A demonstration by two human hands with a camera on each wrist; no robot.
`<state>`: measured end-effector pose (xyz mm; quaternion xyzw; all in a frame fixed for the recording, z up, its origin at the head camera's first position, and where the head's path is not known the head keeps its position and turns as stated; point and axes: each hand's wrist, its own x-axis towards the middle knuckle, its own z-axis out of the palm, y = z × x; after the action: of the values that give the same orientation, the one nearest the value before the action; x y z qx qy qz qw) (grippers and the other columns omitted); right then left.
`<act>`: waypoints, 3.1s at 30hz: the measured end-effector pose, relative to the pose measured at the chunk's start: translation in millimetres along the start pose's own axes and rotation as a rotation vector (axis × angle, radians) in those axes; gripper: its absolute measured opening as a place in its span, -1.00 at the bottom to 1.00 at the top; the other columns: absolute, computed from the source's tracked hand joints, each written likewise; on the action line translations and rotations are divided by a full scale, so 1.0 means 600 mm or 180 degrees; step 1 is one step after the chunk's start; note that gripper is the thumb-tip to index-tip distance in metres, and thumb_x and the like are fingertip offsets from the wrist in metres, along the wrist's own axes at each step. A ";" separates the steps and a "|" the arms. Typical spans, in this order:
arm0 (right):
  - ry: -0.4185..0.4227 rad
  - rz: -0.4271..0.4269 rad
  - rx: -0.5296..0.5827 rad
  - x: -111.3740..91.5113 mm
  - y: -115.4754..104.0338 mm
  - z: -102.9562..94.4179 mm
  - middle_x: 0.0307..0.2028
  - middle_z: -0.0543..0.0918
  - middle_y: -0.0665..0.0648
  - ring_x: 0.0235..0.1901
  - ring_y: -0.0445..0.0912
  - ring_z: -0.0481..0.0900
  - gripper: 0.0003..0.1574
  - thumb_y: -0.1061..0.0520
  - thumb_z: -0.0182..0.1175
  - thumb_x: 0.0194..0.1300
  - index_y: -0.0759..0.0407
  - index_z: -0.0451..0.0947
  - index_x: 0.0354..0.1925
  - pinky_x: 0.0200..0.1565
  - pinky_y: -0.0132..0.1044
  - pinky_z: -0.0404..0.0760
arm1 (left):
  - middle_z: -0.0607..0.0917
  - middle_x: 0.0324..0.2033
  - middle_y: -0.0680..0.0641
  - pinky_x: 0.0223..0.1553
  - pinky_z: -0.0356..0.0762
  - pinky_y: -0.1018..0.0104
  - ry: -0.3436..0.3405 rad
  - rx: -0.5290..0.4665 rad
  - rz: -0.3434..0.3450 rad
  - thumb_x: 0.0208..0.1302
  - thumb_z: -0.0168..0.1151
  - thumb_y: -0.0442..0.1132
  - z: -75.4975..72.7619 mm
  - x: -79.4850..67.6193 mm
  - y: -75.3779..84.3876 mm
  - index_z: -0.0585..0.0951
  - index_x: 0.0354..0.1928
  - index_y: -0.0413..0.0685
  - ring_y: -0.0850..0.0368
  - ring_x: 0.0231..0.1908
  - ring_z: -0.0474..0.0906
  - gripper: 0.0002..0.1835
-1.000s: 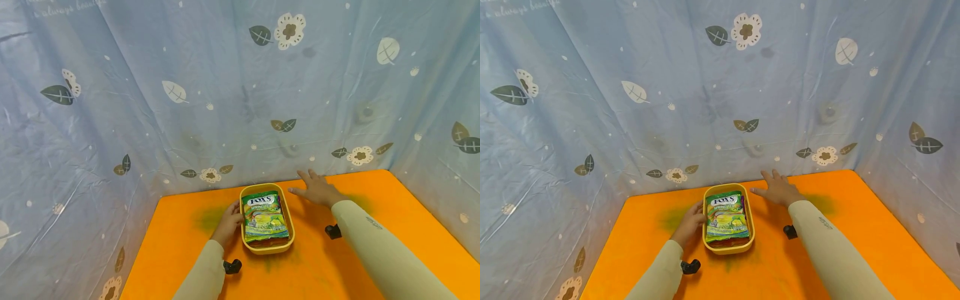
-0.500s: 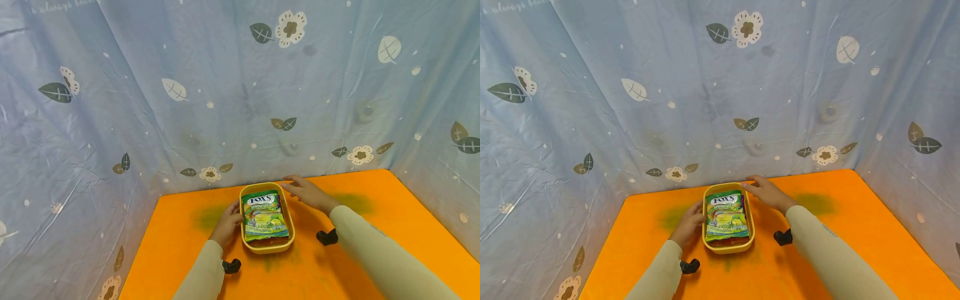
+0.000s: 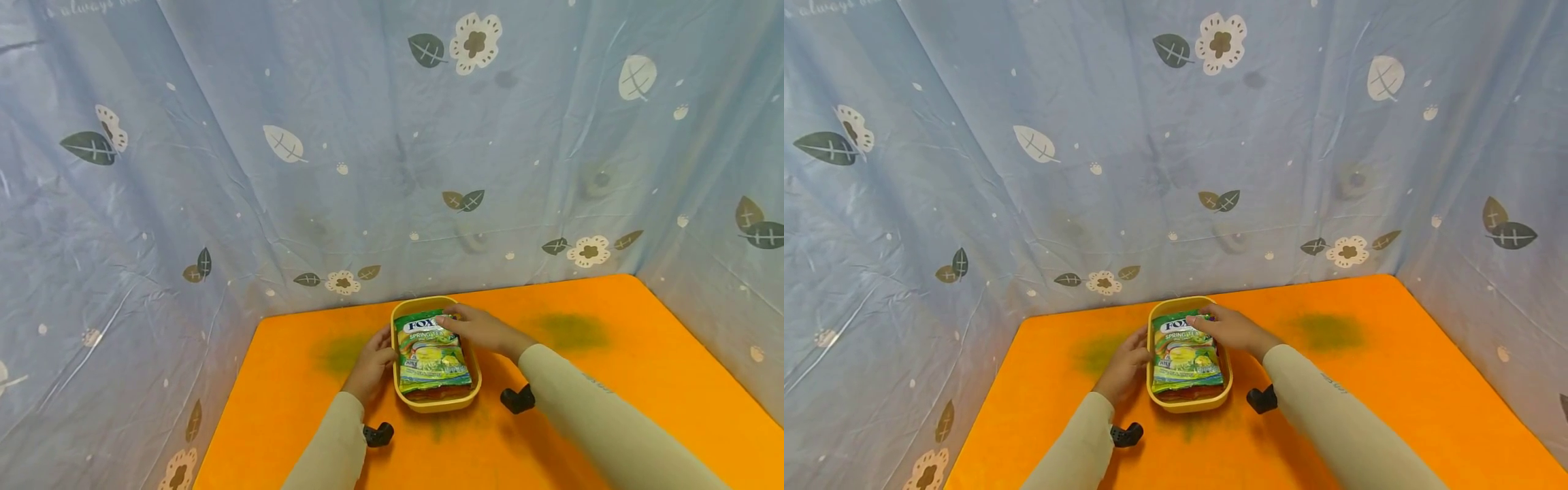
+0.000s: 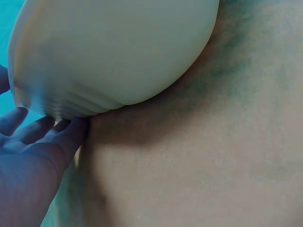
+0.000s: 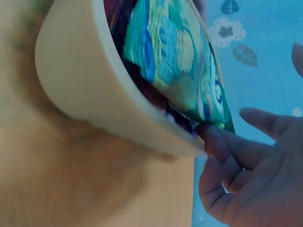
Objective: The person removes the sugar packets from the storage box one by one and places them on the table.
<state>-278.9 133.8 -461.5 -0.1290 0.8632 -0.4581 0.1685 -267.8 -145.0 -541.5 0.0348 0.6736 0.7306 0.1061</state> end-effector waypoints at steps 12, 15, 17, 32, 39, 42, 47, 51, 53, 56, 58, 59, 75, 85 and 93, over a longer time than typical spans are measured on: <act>0.0295 -0.0254 0.0447 0.000 -0.015 0.043 0.19 0.53 0.29 0.05 0.14 0.47 -0.22 0.03 0.36 0.56 0.23 0.36 0.57 0.04 0.04 0.55 | 0.40 0.55 -0.27 0.27 0.50 0.12 -0.0027 -0.0134 -0.0063 0.33 0.16 -0.43 -0.010 0.006 -0.006 0.21 0.71 -0.19 -0.13 0.30 0.51 -0.12; 0.0380 -0.0105 0.0776 0.000 -0.018 0.052 0.38 0.45 0.41 0.29 0.27 0.45 -0.19 0.08 0.36 0.56 0.24 0.30 0.59 0.25 0.17 0.54 | 0.42 0.54 -0.27 0.28 0.51 0.12 -0.0044 -0.0161 -0.0053 0.33 0.16 -0.45 -0.012 0.007 -0.005 0.22 0.71 -0.19 -0.13 0.29 0.53 -0.13; 0.0446 0.0025 0.0917 -0.001 -0.018 0.058 0.48 0.38 0.44 0.42 0.30 0.38 -0.17 0.09 0.38 0.54 0.25 0.28 0.59 0.36 0.23 0.46 | 0.42 0.54 -0.27 0.27 0.52 0.12 -0.0036 -0.0165 -0.0051 0.32 0.16 -0.45 -0.012 0.007 -0.005 0.22 0.70 -0.20 -0.13 0.29 0.53 -0.13; 0.0568 0.0214 0.1115 0.006 -0.007 0.067 0.13 0.56 0.37 -0.12 0.14 0.63 -0.24 0.29 0.41 0.46 0.19 0.39 0.51 -0.09 -0.09 0.73 | 0.37 0.56 -0.30 0.27 0.53 0.12 -0.0086 -0.0238 -0.0013 0.31 0.16 -0.45 -0.010 0.007 -0.003 0.20 0.70 -0.22 -0.13 0.29 0.52 -0.12; 0.0582 0.0202 0.1132 0.005 -0.007 0.066 0.12 0.54 0.36 -0.07 0.17 0.60 -0.28 0.33 0.38 0.47 0.14 0.43 0.50 -0.05 -0.04 0.72 | 0.35 0.57 -0.31 0.26 0.54 0.14 -0.0071 -0.0273 -0.0054 0.31 0.15 -0.45 -0.011 0.007 -0.005 0.19 0.71 -0.21 -0.15 0.33 0.49 -0.11; 0.0639 0.0157 0.1051 0.002 -0.010 0.066 0.26 0.50 0.37 0.07 0.19 0.54 -0.30 0.30 0.38 0.49 0.14 0.45 0.50 0.07 0.00 0.67 | 0.36 0.56 -0.31 0.29 0.53 0.12 -0.0066 -0.0273 -0.0057 0.32 0.15 -0.45 -0.010 0.007 -0.004 0.19 0.71 -0.21 -0.17 0.35 0.47 -0.12; 0.0708 0.0121 0.1095 -0.002 -0.011 0.064 0.40 0.42 0.41 0.25 0.26 0.46 -0.33 0.28 0.36 0.52 0.12 0.46 0.50 0.17 0.08 0.60 | 0.37 0.56 -0.31 0.30 0.54 0.11 -0.0061 -0.0270 -0.0042 0.34 0.14 -0.44 -0.008 0.006 -0.004 0.19 0.71 -0.21 -0.17 0.37 0.46 -0.13; 0.0753 0.0079 0.1109 -0.003 -0.008 0.057 0.46 0.35 0.45 0.35 0.30 0.40 -0.34 0.27 0.35 0.53 0.07 0.46 0.50 0.14 0.04 0.60 | 0.37 0.55 -0.32 0.25 0.56 0.14 -0.0071 -0.0316 -0.0037 0.35 0.11 -0.46 -0.008 0.006 -0.006 0.19 0.71 -0.22 -0.16 0.35 0.47 -0.14; 0.0758 0.0064 0.1137 -0.002 -0.005 0.051 0.48 0.32 0.45 0.28 0.27 0.48 -0.35 0.27 0.33 0.55 0.05 0.46 0.51 0.08 -0.02 0.64 | 0.38 0.54 -0.34 0.24 0.57 0.15 -0.0070 -0.0346 -0.0046 0.37 0.10 -0.47 -0.009 0.006 -0.006 0.19 0.71 -0.22 -0.15 0.33 0.48 -0.15; 0.0782 0.0048 0.1227 -0.003 0.001 0.042 0.43 0.34 0.44 0.07 0.18 0.59 -0.35 0.25 0.32 0.57 0.05 0.45 0.51 -0.08 -0.12 0.67 | 0.38 0.53 -0.35 0.24 0.56 0.16 -0.0061 -0.0391 -0.0067 0.38 0.08 -0.48 -0.010 0.005 -0.008 0.18 0.71 -0.22 -0.17 0.33 0.47 -0.16; 0.0790 0.0032 0.1329 -0.006 0.005 0.036 0.42 0.34 0.43 -0.07 0.13 0.65 -0.35 0.23 0.31 0.58 0.06 0.43 0.52 -0.14 -0.15 0.71 | 0.37 0.54 -0.37 0.28 0.55 0.14 -0.0074 -0.0401 -0.0051 0.38 0.07 -0.48 -0.009 0.005 -0.007 0.17 0.71 -0.24 -0.20 0.35 0.46 -0.17; 0.0796 0.0024 0.1379 -0.008 0.008 0.032 0.41 0.34 0.43 -0.11 0.11 0.66 -0.34 0.22 0.31 0.58 0.06 0.42 0.53 -0.17 -0.15 0.72 | 0.37 0.54 -0.38 0.29 0.55 0.13 -0.0079 -0.0412 -0.0050 0.39 0.06 -0.48 -0.009 0.004 -0.008 0.18 0.71 -0.24 -0.21 0.36 0.46 -0.17; 0.1027 -0.0188 0.1621 -0.039 0.056 -0.035 0.51 0.27 0.44 0.35 0.29 0.41 -0.25 0.19 0.30 0.60 0.16 0.30 0.61 -0.14 -0.30 0.69 | 0.35 0.55 -0.37 0.39 0.48 -0.02 -0.0086 -0.0396 -0.0036 0.41 0.11 -0.43 -0.009 -0.003 -0.010 0.16 0.71 -0.27 -0.29 0.46 0.39 -0.17; 0.1148 -0.0148 0.1741 -0.057 0.091 -0.073 0.45 0.34 0.42 -0.13 -0.07 0.65 -0.19 0.15 0.29 0.62 0.15 0.22 0.65 -0.24 -0.30 0.73 | 0.35 0.55 -0.36 0.42 0.44 -0.04 -0.0075 -0.0445 -0.0073 0.41 0.11 -0.43 -0.009 -0.001 -0.012 0.17 0.71 -0.25 -0.28 0.46 0.38 -0.17; 0.1244 -0.0048 0.1632 -0.069 0.132 -0.099 0.44 0.35 0.43 0.07 0.11 0.65 -0.17 0.12 0.30 0.62 0.15 0.21 0.66 -0.19 -0.29 0.74 | 0.36 0.55 -0.35 0.41 0.45 -0.03 -0.0081 -0.0427 -0.0068 0.42 0.11 -0.43 -0.007 0.000 -0.013 0.17 0.71 -0.23 -0.28 0.46 0.40 -0.18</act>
<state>-270.9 237.4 -489.4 0.0016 0.7347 -0.6780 0.0232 -267.7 -148.4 -549.3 0.0297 0.6220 0.7724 0.1246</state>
